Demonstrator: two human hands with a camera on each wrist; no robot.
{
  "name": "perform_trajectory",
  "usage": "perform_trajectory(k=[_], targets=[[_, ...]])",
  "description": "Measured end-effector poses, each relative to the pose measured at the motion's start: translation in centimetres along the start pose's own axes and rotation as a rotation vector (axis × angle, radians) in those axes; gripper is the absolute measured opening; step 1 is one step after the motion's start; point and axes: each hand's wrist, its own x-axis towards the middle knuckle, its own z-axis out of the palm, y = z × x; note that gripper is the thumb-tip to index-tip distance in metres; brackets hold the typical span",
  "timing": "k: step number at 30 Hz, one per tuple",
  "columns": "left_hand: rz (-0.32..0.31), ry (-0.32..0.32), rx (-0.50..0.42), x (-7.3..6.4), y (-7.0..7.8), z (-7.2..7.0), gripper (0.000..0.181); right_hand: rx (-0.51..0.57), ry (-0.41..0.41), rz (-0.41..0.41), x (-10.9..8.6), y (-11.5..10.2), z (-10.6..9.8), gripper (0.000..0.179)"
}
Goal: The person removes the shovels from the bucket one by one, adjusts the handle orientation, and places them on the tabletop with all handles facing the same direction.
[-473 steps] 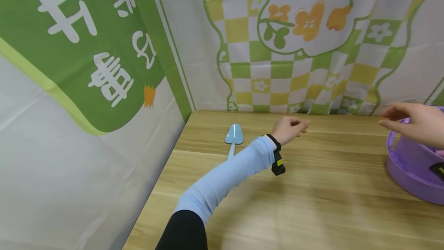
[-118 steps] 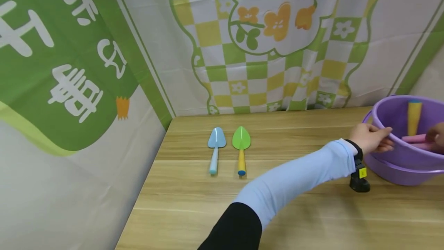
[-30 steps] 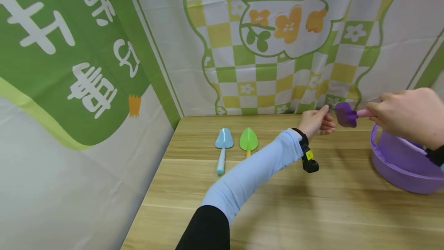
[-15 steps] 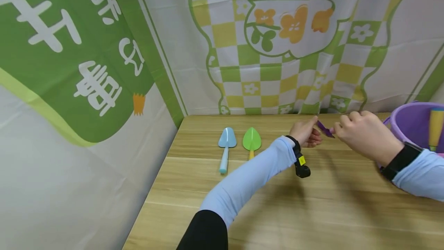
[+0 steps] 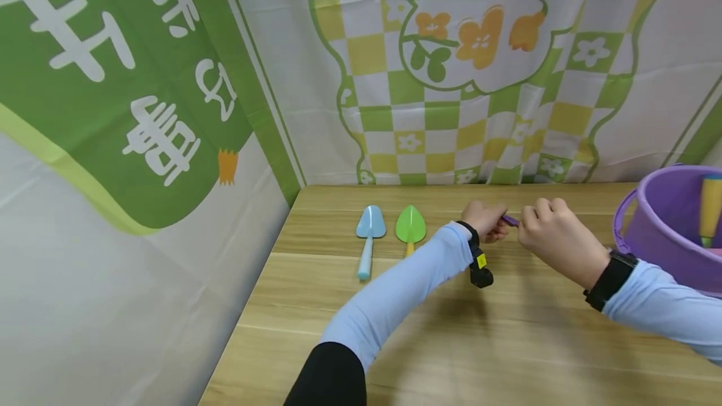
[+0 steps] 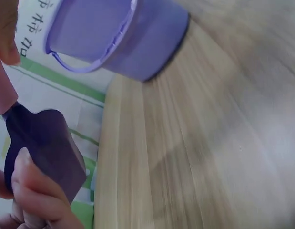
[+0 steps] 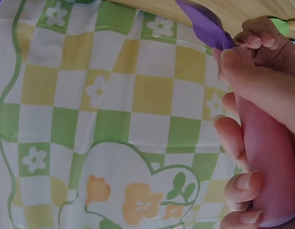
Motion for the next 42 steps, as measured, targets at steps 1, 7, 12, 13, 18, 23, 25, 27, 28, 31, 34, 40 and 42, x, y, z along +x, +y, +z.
perform_trajectory(k=[1,7,12,13,18,23,25,27,28,31,34,40,42], targets=[[0.008,-0.009,0.024,0.1,-0.1,-0.2,0.033,-0.005,-0.004,0.004,0.1,-0.2,0.0,0.045],[0.055,-0.013,0.209,1.3,-0.3,-1.7,0.033,0.363,-0.168,0.177,0.9,-0.3,-0.4,0.03],[0.086,0.008,0.281,2.0,-0.1,-3.7,0.033,1.029,-0.556,0.649,2.0,1.2,-0.4,0.074],[0.097,0.008,0.29,2.0,-0.1,-4.1,0.033,1.136,-0.619,0.727,2.0,1.5,-0.2,0.079],[0.151,0.005,0.308,2.1,-0.5,-5.6,0.032,1.598,-0.822,0.952,1.4,1.6,1.3,0.085],[0.19,0.008,0.296,2.3,-1.2,-6.2,0.031,1.876,-0.867,1.059,0.9,-0.7,2.7,0.07],[0.202,0.022,0.295,2.5,-1.5,-6.3,0.03,1.946,-0.854,1.07,1.1,-1.7,3.1,0.059],[0.207,0.038,0.29,2.6,-1.9,-6.3,0.03,2.002,-0.83,1.068,1.1,-2.5,3.5,0.05],[0.204,0.044,0.285,2.6,-2.1,-6.2,0.03,2.019,-0.821,1.066,1.1,-3.0,3.7,0.046],[0.205,0.046,0.293,2.8,-2.8,-6.3,0.031,2.07,-0.791,1.063,1.0,-4.0,4.5,0.036],[0.196,0.045,0.32,3.3,-3.6,-6.4,0.032,2.079,-0.771,1.07,0.9,-5.1,5.2,0.032],[0.159,0.076,0.471,4.1,-5.2,-6.8,0.032,1.994,-0.76,1.086,0.5,-7.3,6.3,0.034],[0.129,0.083,0.554,4.5,-5.5,-6.8,0.033,1.97,-0.768,1.091,0.4,-8.0,6.6,0.035]])
